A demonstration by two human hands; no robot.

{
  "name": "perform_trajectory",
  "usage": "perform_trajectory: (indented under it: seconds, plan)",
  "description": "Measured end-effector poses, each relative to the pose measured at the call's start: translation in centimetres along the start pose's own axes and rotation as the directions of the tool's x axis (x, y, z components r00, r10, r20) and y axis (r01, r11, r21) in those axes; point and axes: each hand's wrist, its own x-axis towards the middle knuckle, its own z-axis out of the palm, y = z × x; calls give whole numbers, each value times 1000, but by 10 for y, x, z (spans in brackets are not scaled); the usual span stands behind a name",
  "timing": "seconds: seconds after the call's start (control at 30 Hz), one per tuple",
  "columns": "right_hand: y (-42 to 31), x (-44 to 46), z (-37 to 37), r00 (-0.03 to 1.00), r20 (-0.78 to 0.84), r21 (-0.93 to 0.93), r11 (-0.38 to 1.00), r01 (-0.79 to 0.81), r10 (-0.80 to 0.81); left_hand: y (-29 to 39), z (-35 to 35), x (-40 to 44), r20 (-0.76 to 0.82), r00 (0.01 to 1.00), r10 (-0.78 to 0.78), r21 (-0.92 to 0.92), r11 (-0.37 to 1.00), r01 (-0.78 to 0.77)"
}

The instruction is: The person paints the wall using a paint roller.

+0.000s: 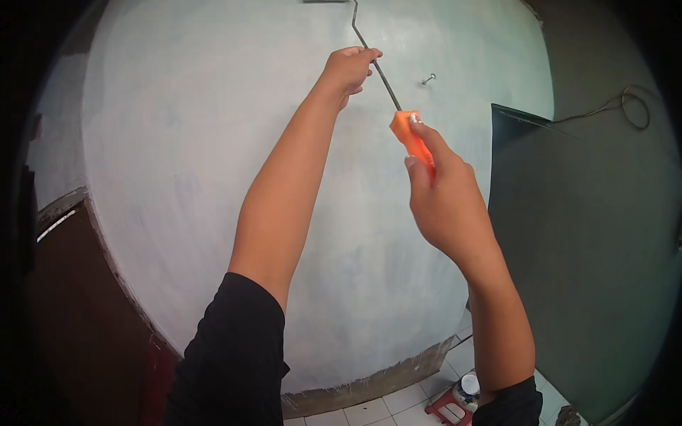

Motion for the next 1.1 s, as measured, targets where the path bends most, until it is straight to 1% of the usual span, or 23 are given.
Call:
perform_trajectory:
  seconds: [0.03,0.07,0.1,0.13,0.2,0.23,0.27,0.33,0.37,0.4,0.43,0.5,0.53,0.57,0.63,0.7,0.77,0.83,0.9,0.97,1.0,1.07,1.1]
  plan:
    - [8,-4,1,1000,2,-4,1000,-5,5,-8,1,-2,41,999,0,5,1000,0]
    - [24,-14,6,996,-29,28,996,82,-81,-16,3,-6,84,996,0,11,1000,-1]
    - [37,-27,10,984,-63,57,983,173,-169,-31,5,-20,84,996,35,17,999,-36]
    - [45,-48,14,991,-37,102,986,135,-132,-48,7,-42,83,994,74,24,997,-77]
    - [62,-103,18,998,65,39,999,-15,13,-81,9,-102,52,988,148,99,983,-152]
    - [70,-135,25,994,84,61,996,-69,63,-101,10,-137,81,989,120,-46,992,-117]
    - [86,-169,34,992,102,43,996,-78,73,-127,9,-169,174,984,24,-145,989,1]
    - [103,-236,46,954,190,80,965,-250,232,-164,6,-244,223,974,30,-62,998,-16]
    - [112,-268,54,955,188,70,967,-247,230,-171,5,-275,262,962,-80,-101,989,110]
    - [117,-288,61,955,185,64,967,-246,230,-184,3,-300,256,957,-134,-163,970,180]
    - [117,-293,62,953,185,61,965,-254,239,-183,4,-308,262,955,-140,-164,969,187]
    - [114,-303,65,975,164,36,986,-160,152,-177,0,-322,193,970,-146,-85,983,164]
    - [110,-296,63,968,168,44,980,-196,186,-169,-1,-315,165,982,-88,-23,995,93]
    - [107,-284,59,967,179,43,980,-194,183,-163,-2,-303,155,983,-95,-22,995,99]
    - [97,-252,50,960,170,51,971,-232,221,-151,-1,-271,141,989,37,-32,999,-32]
    - [79,-208,45,989,97,41,993,-112,108,-146,4,-218,52,987,153,-70,986,-149]
    - [57,-155,34,994,88,16,998,-65,64,-119,1,-161,-17,971,239,0,971,-239]
    - [46,-106,29,999,36,15,1000,21,-21,-86,-10,-105,5,983,186,77,980,-186]
    - [35,-57,27,993,-18,10,993,121,-121,-66,-18,-46,-56,922,383,194,910,-366]
    - [25,-18,24,979,-55,-12,980,198,-198,-37,-23,-8,-61,969,241,126,965,-232]
    - [15,-13,20,979,-51,-6,980,198,-198,-25,-24,-10,-62,969,238,133,965,-228]
    - [-6,-12,13,999,-23,-54,998,45,-47,-8,-24,-17,-83,991,103,-14,994,-105]
    - [3,-18,17,999,-17,-47,998,42,-43,-15,-23,-23,-84,992,98,-7,995,-98]
